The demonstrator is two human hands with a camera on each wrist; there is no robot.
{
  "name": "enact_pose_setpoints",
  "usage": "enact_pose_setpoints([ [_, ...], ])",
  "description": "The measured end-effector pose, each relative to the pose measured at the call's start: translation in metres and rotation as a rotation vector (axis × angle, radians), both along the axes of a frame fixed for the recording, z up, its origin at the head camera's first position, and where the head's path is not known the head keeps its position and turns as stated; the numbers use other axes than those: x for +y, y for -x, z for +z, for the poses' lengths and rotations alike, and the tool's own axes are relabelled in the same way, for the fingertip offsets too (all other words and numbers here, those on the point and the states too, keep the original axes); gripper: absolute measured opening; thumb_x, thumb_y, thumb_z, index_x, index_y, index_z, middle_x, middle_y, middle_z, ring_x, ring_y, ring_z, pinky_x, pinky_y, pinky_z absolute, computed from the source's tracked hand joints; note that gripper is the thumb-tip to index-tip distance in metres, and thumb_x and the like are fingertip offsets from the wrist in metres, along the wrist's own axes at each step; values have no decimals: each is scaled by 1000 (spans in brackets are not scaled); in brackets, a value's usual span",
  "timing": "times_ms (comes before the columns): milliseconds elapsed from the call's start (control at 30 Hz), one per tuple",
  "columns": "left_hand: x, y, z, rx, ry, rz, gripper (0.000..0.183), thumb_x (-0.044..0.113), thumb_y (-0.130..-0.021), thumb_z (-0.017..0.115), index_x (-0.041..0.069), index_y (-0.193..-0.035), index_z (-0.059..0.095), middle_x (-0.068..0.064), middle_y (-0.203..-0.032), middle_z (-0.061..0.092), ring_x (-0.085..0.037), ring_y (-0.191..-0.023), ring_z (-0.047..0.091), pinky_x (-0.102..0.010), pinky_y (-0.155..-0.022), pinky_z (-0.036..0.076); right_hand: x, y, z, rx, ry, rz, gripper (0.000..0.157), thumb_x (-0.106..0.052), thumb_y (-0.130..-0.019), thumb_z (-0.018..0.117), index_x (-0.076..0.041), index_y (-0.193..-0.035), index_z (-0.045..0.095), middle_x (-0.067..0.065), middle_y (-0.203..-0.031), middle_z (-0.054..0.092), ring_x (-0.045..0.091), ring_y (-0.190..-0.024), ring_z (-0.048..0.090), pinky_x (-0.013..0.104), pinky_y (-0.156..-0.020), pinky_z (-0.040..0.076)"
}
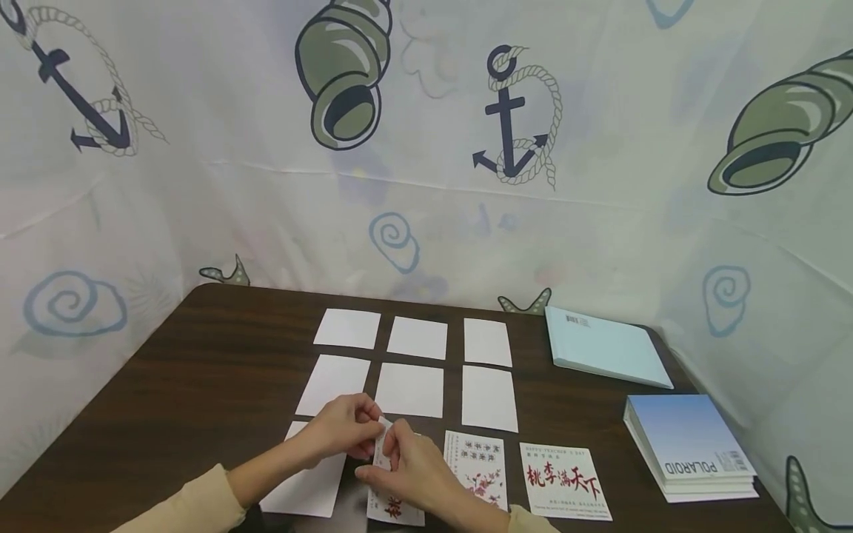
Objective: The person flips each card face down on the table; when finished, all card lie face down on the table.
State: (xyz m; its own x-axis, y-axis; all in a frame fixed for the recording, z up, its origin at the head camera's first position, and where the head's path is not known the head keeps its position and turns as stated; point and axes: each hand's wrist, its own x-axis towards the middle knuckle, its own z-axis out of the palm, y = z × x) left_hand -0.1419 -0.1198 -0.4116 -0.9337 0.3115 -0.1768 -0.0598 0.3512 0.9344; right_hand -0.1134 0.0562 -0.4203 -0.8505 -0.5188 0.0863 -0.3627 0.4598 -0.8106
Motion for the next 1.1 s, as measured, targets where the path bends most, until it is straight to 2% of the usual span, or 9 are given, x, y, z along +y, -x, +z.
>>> enact_pose_setpoints([
  [133,-2,-3,0,-91,-132,-43,33,24,-95,53,-7,-106,55,-6,-86,64,-12,-70,65,-28,-65,56,4,-1,7,-168,125,3,20,-19,-83,65,-7,-89,49,-8,-65,53,-4,-44,49,17,-42,44],
  [233,-4,-5,-4,-140,-181,-93,49,35,-97,49,-9,-119,52,-12,-103,65,-18,-83,68,-31,-73,56,10,-3,12,-291,250,-29,17,-11,-86,61,-2,-95,49,-2,-72,57,4,-42,56,26,-42,50],
  [333,-5,-8,-9,-134,-155,-118,58,34,-95,54,-11,-130,44,-19,-116,62,-23,-90,67,-37,-76,56,16,-3,15,-301,314,-76,19,-7,-88,59,3,-100,48,2,-75,58,6,-47,57,27,-43,51],
  [400,-7,-9,-13,-100,-118,-95,59,30,-92,60,-10,-131,42,-21,-115,61,-24,-89,67,-38,-74,56,20,-2,14,-306,343,-101,19,-5,-88,59,4,-101,48,3,-75,58,8,-50,57,27,-44,51],
  [533,-10,-7,-17,-7,-27,-7,54,20,-84,71,-6,-126,50,-14,-101,63,-19,-79,64,-35,-67,56,30,1,6,-346,354,-140,20,-4,-89,59,6,-102,48,4,-73,59,10,-51,57,26,-45,51],
  [767,-14,-2,-20,85,63,82,45,12,-74,78,-1,-113,60,-5,-82,58,-13,-64,56,-27,-56,54,41,4,-5,-379,276,-182,24,-6,-85,65,5,-96,47,5,-66,58,9,-43,55,25,-42,50],
  [833,-13,-1,-21,134,104,84,42,11,-72,79,0,-109,62,-3,-79,58,-12,-62,55,-25,-53,52,42,5,-8,-390,254,-176,24,-6,-84,66,4,-93,47,6,-64,58,8,-42,56,25,-41,49],
  [1033,-10,-1,-27,340,327,47,32,11,-68,81,7,-95,64,5,-71,52,-4,-58,44,-20,-49,38,41,6,-16,-453,208,-128,22,-4,-83,67,2,-87,47,7,-58,58,9,-40,58,23,-39,48],
  [1100,-9,-2,-30,379,361,28,30,9,-68,81,7,-93,64,6,-70,51,-2,-55,41,-20,-48,36,41,6,-17,-474,196,-116,21,-2,-82,67,2,-86,47,8,-58,59,10,-41,59,23,-38,48],
])
